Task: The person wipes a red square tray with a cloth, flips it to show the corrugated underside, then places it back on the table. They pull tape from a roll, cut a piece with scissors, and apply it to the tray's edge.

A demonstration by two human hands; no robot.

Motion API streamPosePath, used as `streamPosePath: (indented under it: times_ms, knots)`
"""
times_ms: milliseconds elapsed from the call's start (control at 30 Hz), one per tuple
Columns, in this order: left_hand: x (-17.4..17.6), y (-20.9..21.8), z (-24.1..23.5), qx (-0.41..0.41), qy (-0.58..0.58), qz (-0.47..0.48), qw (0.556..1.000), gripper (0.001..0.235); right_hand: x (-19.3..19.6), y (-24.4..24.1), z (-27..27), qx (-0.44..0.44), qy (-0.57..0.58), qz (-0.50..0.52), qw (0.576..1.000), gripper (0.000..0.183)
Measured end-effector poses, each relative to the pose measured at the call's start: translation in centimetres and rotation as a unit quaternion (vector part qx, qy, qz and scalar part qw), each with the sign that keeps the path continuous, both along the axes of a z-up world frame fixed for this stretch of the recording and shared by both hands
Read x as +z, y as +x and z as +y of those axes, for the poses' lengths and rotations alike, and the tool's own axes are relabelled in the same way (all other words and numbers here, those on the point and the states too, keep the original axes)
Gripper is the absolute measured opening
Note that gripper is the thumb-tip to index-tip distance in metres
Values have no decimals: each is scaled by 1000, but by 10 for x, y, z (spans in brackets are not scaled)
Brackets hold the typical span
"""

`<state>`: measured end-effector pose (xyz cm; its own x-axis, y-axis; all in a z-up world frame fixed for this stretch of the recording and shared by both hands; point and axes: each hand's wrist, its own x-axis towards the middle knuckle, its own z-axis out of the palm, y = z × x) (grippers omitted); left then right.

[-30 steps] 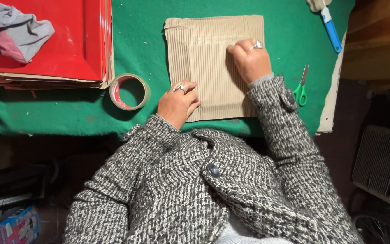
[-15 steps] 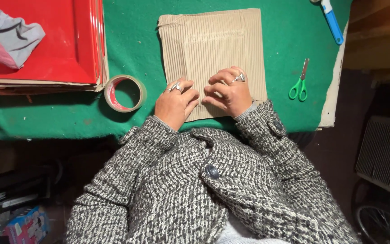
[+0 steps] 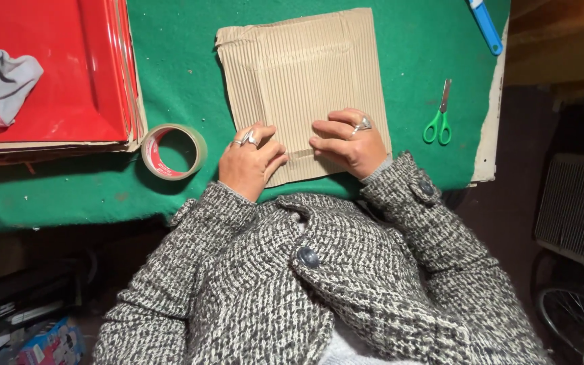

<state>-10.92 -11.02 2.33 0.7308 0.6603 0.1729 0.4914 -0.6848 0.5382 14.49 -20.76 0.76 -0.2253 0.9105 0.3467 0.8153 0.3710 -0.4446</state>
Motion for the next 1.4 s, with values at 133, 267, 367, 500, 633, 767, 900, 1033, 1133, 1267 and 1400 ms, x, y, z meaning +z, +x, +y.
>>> streamPosePath:
  times_ms: [133,267,367,500,633,767,900,1033,1133,1267,1400]
  knots:
    - [-1,-1,0,-2,-2,1,1000,19,1,11,-7,-10,4,-8,1000,31]
    - [-2,-2,1,-9,6,-9,1000,16,3,22,-14,-23,3,5,1000,30]
    - [-2,-3,0,-8,3,-8,1000,15,1,29,-23,-44,-9,16,999,28]
    - [-2,-3,1,-13,6,-10,1000,15,-4,37,-34,-87,-40,71,993,28]
    - [-3,-3,0,-10,-1,-15,1000,15,-10,38,-39,-98,-35,88,991,26]
    - [-4,-4,0,-6,0,-16,1000,14,-13,37,-41,-106,-32,106,988,28]
    - [-5,-6,1,-6,-6,-24,1000,15,-13,40,-43,-105,-55,114,986,32]
    - [-9,-8,3,-6,-11,-35,999,27,-15,45,-46,-92,-74,104,988,33]
    - [-12,-10,5,-9,-45,-24,999,37,-14,48,-46,-84,-83,86,989,35]
    - [-20,-13,5,-20,-47,-39,998,49,1,46,-43,-71,-97,48,992,37]
    - [-20,-13,9,-21,-54,-4,998,54,31,38,-31,-66,-98,-22,993,40]
